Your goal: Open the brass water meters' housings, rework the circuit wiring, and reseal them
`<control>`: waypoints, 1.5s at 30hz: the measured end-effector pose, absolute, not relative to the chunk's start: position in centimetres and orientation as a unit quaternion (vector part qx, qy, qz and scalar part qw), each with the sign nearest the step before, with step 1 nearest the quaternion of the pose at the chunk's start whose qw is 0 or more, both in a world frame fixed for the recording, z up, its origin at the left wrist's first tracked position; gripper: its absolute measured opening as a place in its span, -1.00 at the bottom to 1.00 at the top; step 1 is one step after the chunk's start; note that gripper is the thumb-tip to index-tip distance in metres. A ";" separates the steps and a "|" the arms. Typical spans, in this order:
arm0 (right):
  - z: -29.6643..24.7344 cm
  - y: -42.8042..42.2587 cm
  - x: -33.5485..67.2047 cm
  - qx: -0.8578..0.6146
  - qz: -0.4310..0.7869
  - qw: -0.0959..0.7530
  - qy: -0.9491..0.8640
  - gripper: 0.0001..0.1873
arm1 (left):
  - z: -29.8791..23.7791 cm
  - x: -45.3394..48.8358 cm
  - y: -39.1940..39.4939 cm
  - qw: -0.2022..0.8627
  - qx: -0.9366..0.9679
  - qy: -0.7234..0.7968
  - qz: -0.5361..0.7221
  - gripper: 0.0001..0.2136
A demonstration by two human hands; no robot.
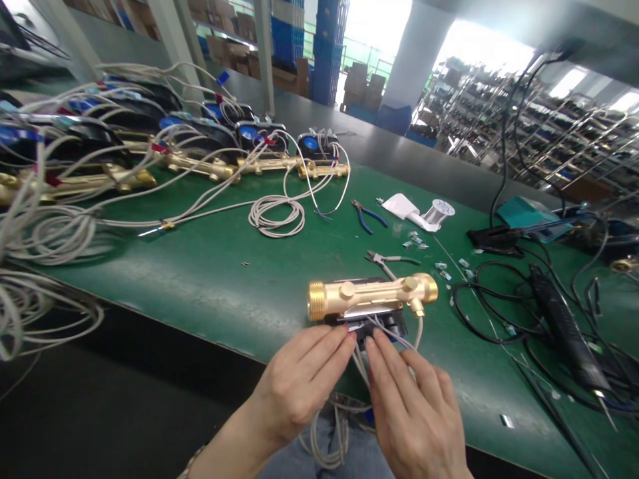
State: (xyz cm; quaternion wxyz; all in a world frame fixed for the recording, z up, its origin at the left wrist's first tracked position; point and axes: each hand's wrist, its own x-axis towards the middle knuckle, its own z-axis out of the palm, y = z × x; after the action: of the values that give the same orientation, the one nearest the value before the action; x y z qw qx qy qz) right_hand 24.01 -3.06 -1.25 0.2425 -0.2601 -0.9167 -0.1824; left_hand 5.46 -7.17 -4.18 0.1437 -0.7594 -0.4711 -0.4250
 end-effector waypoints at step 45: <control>-0.9 -2.2 23.6 -0.271 -0.113 0.240 -0.925 -0.71 | -3.1 7.8 -9.0 0.181 -0.759 -0.568 -0.261 -0.65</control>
State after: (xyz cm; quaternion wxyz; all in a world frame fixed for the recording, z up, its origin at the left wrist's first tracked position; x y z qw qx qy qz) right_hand 23.63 -2.18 -0.92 0.2401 -0.2706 -0.9255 -0.1127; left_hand 7.75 -9.03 -3.14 0.1814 -0.7590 -0.5682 -0.2612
